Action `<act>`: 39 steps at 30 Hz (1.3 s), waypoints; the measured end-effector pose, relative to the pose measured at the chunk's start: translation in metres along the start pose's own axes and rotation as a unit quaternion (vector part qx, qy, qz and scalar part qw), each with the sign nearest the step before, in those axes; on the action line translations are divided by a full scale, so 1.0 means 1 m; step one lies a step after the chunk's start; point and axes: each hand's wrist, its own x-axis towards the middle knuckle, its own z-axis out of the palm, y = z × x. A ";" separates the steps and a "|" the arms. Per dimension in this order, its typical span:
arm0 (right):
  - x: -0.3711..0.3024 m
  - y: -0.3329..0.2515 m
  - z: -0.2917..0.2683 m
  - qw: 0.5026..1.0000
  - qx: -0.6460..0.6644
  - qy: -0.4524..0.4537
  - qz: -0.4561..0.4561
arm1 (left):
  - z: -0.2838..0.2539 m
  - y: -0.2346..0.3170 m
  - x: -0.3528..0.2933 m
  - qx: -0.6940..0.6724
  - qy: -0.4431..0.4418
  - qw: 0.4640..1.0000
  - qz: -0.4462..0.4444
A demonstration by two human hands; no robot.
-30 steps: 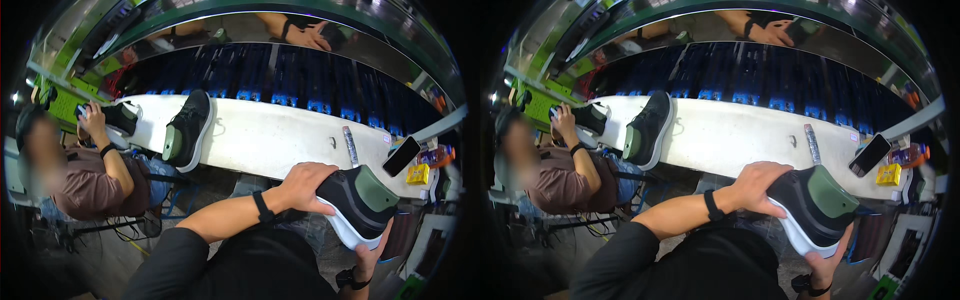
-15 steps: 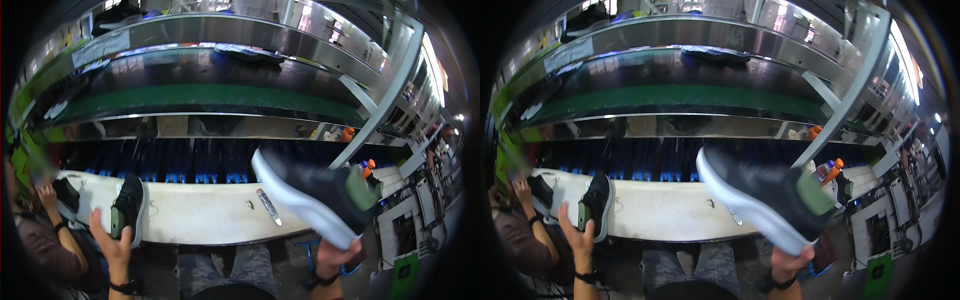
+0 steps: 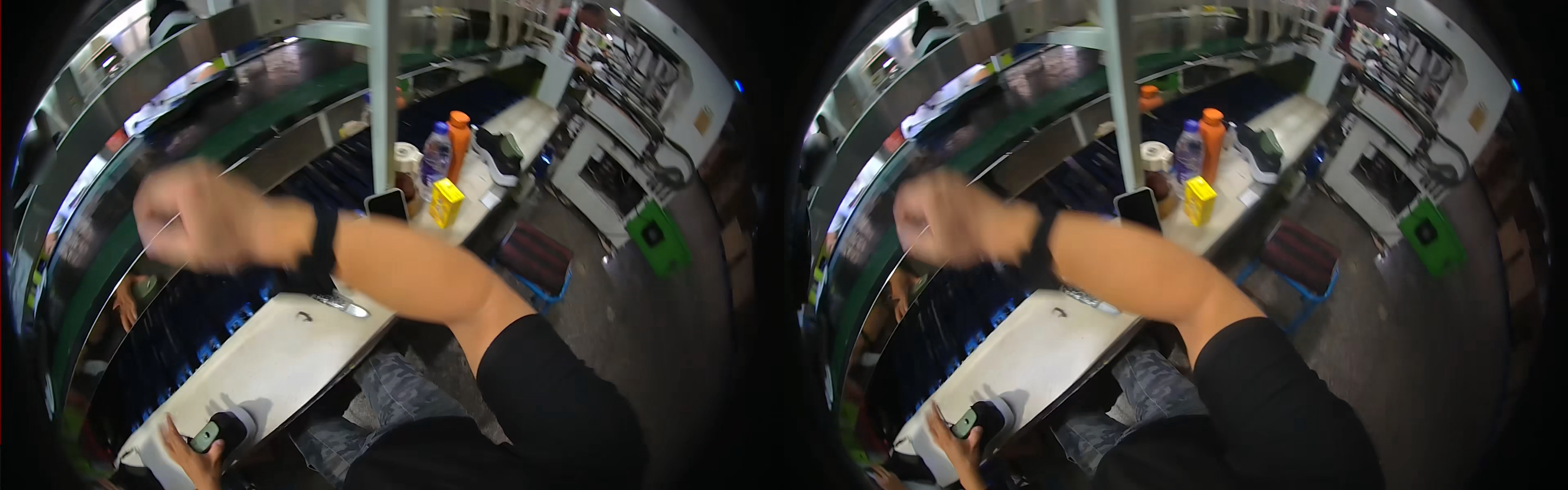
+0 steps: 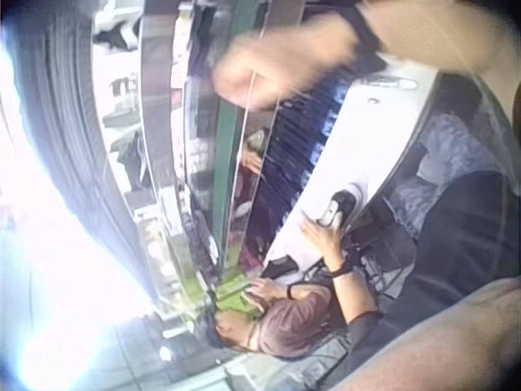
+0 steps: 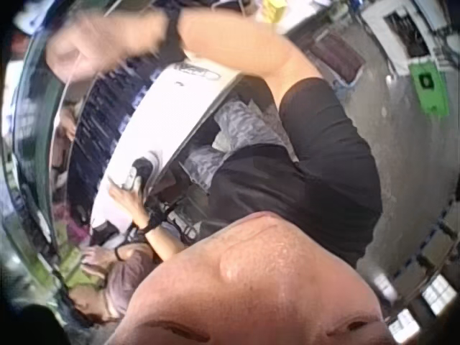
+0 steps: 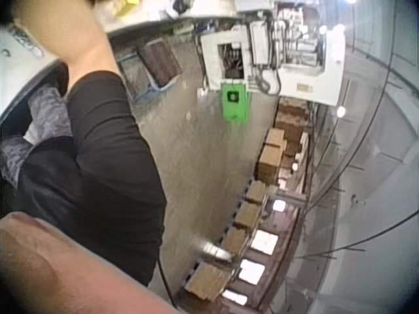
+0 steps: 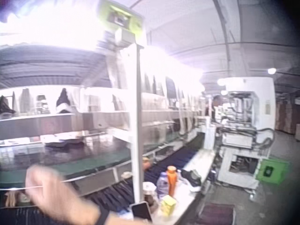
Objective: Inspecting and cleaning shoe midsoles at a manufacturing station.
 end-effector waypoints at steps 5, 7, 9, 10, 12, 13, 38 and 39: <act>-0.254 -0.036 -0.079 0.982 -0.162 0.085 0.042 | 0.029 -0.039 0.039 -0.080 -0.143 0.986 -0.043; -0.327 -0.036 -0.137 0.923 -0.205 0.240 0.220 | 0.035 -0.022 0.053 -0.078 -0.087 0.993 -0.010; -0.392 -0.004 -0.225 0.807 -0.332 0.340 0.350 | 0.044 -0.017 0.073 -0.111 -0.166 0.979 -0.025; -0.403 0.017 -0.269 0.784 -0.362 0.370 0.344 | 0.050 0.017 0.085 -0.175 -0.172 0.969 -0.032; -0.404 0.051 -0.344 0.773 -0.328 0.394 0.373 | 0.070 0.053 0.108 -0.201 -0.252 0.946 -0.024; -0.415 0.076 -0.376 0.767 -0.354 0.385 0.373 | 0.087 0.072 0.118 -0.196 -0.280 0.940 0.002; -0.341 0.079 -0.444 0.750 -0.304 0.483 0.334 | 0.101 0.144 0.109 -0.056 -0.194 0.975 0.093; -0.343 0.050 -0.436 0.754 -0.268 0.507 0.320 | 0.101 0.153 0.112 -0.047 -0.145 0.978 0.143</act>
